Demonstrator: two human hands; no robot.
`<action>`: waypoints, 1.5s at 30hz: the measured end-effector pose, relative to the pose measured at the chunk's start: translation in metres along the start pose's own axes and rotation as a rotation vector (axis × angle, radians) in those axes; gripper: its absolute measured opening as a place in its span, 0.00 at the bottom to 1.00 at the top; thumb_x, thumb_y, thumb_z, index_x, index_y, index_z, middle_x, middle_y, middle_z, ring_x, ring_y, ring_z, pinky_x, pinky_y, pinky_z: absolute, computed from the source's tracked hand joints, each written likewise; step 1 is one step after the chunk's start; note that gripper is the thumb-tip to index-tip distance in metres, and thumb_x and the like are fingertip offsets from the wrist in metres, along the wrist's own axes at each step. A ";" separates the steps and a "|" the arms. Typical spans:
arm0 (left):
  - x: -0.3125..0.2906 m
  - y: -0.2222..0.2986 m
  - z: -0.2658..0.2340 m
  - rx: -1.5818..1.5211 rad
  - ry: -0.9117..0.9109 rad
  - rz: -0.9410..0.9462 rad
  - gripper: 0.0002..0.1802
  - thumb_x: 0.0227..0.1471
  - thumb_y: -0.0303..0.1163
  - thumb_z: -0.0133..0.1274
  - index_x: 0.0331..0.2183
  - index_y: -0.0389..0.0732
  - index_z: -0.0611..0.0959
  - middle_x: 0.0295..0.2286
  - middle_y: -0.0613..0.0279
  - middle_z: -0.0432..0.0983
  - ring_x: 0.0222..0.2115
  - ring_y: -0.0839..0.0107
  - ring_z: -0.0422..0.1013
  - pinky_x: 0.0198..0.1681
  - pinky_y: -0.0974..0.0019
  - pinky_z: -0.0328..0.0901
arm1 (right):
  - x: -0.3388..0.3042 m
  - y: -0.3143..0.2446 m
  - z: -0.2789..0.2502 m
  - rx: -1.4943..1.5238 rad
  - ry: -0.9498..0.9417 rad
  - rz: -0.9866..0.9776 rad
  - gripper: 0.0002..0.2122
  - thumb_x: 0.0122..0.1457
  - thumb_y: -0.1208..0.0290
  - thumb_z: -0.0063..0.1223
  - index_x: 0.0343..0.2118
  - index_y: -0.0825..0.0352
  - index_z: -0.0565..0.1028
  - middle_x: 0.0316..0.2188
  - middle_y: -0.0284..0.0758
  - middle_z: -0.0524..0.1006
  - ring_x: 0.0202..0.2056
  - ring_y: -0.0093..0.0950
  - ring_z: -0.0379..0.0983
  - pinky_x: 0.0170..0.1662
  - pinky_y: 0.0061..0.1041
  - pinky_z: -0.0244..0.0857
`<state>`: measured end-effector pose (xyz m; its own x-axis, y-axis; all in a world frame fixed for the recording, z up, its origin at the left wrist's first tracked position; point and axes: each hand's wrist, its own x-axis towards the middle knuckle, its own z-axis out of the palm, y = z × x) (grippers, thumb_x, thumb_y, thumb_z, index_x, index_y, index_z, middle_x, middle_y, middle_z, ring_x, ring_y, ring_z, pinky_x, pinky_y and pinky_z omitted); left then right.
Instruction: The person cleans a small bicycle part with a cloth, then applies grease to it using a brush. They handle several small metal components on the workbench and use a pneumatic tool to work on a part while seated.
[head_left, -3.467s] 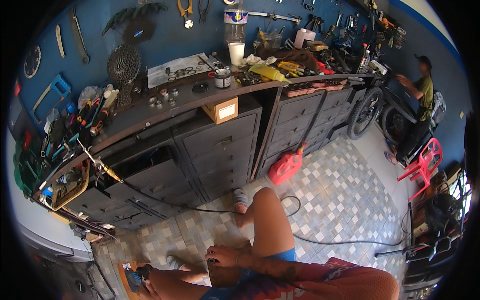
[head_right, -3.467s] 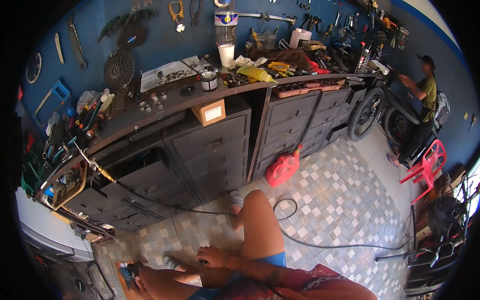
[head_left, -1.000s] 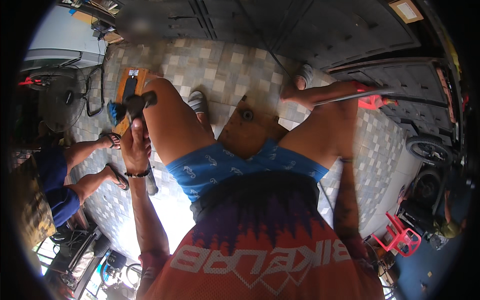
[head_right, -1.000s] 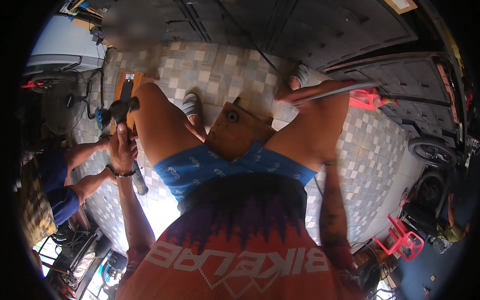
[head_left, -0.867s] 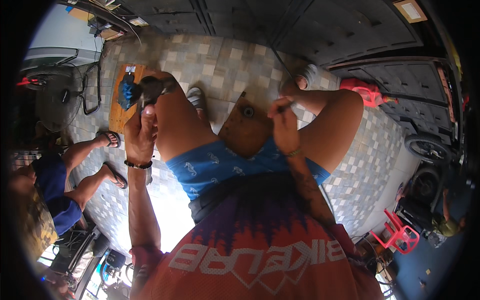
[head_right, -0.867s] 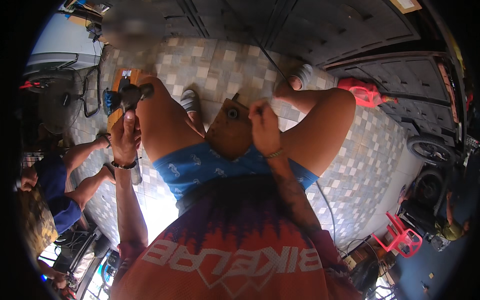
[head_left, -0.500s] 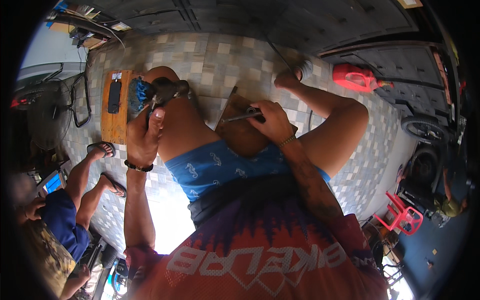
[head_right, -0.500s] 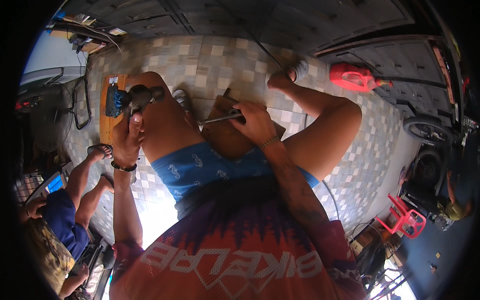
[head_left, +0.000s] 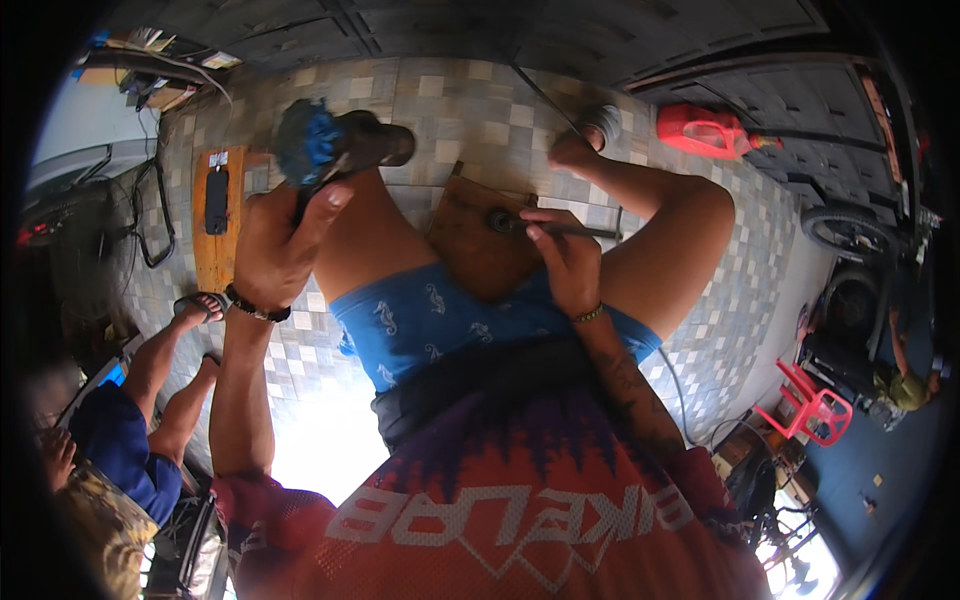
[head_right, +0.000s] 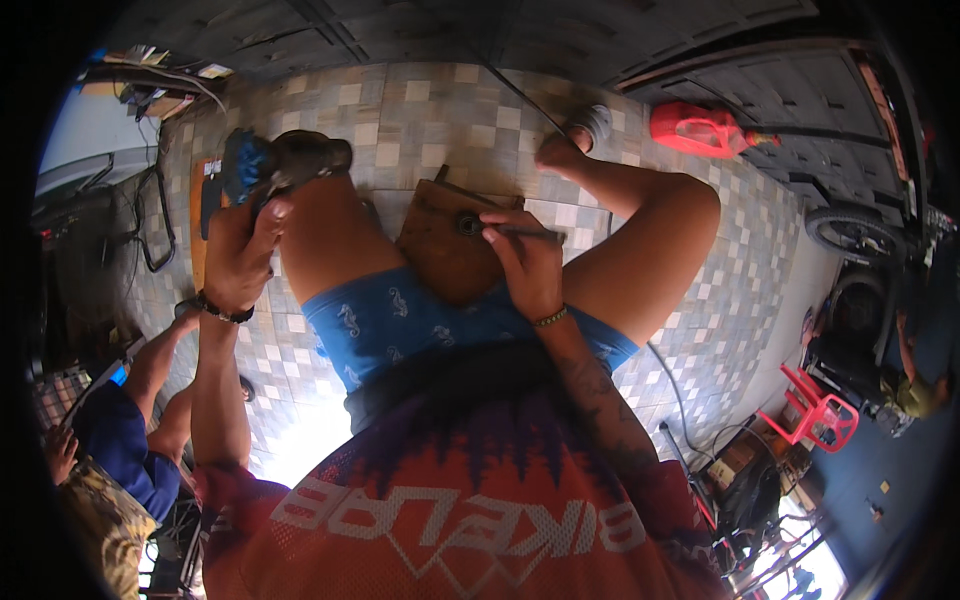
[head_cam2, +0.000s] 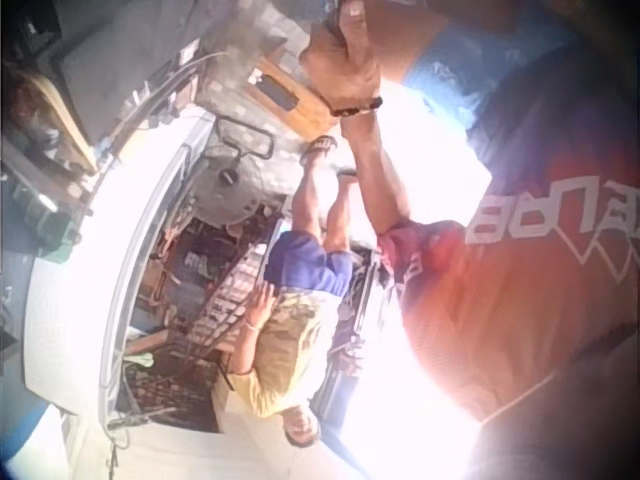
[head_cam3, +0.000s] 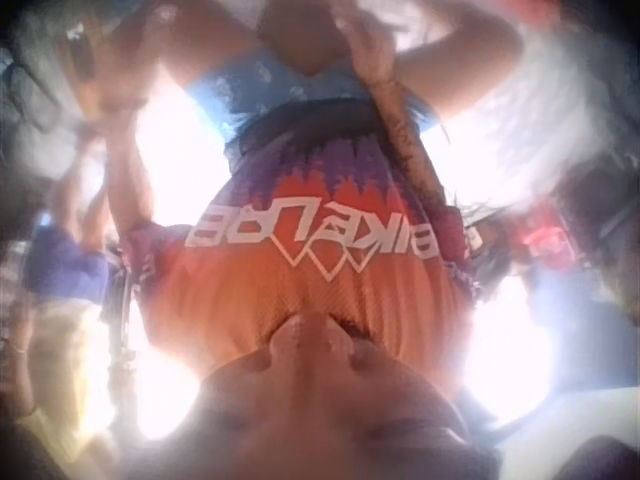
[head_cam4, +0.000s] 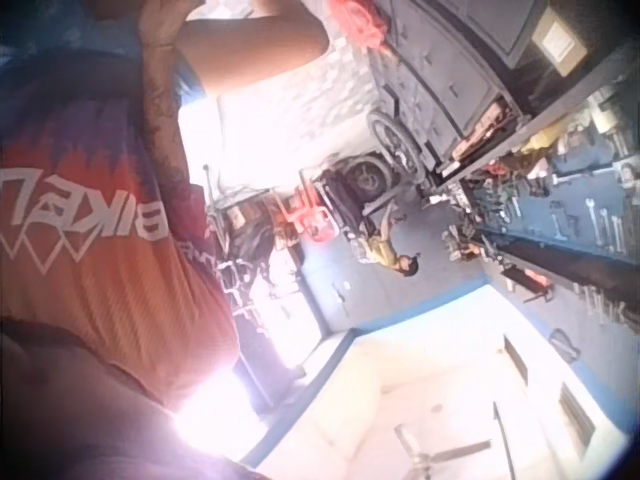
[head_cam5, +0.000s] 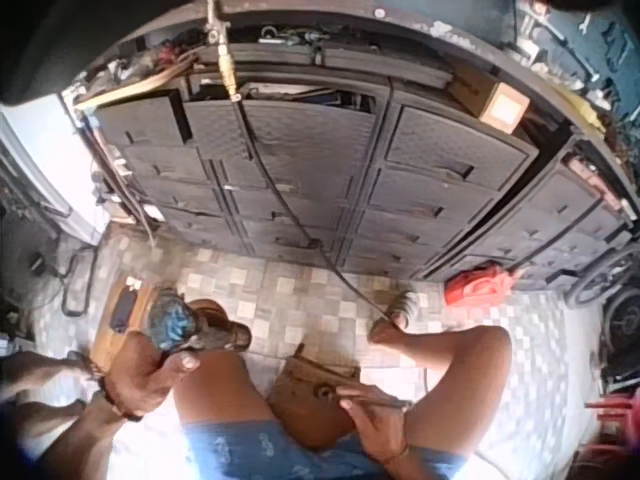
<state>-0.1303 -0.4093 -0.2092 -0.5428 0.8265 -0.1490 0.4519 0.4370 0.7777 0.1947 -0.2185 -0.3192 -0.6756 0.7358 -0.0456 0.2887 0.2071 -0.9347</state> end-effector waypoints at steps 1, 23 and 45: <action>0.000 0.007 0.002 0.022 -0.003 0.023 0.34 0.68 0.57 0.62 0.28 0.31 0.83 0.12 0.56 0.66 0.15 0.73 0.64 0.22 0.60 0.62 | -0.001 -0.003 0.001 -0.024 -0.022 -0.004 0.08 0.68 0.74 0.64 0.46 0.70 0.84 0.45 0.40 0.87 0.46 0.33 0.85 0.51 0.28 0.76; -0.004 0.046 0.009 0.164 -0.176 0.197 0.21 0.61 0.49 0.66 0.34 0.38 0.88 0.17 0.51 0.78 0.20 0.51 0.78 0.26 0.53 0.69 | 0.013 -0.007 0.014 -0.246 -0.065 -0.269 0.09 0.61 0.76 0.72 0.43 0.67 0.85 0.41 0.39 0.87 0.43 0.39 0.86 0.45 0.34 0.81; -0.032 0.114 0.035 0.430 -0.420 0.403 0.26 0.68 0.56 0.53 0.47 0.41 0.80 0.26 0.52 0.81 0.25 0.44 0.81 0.24 0.47 0.71 | -0.002 0.020 0.019 -0.331 -0.017 -0.310 0.10 0.64 0.72 0.66 0.48 0.62 0.83 0.43 0.32 0.86 0.40 0.34 0.86 0.41 0.32 0.82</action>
<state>-0.0371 -0.3738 -0.1372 0.0037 0.9817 -0.1904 0.8452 0.0987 0.5252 0.1888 -0.2283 -0.3450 -0.7746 0.5966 0.2099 0.2708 0.6128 -0.7424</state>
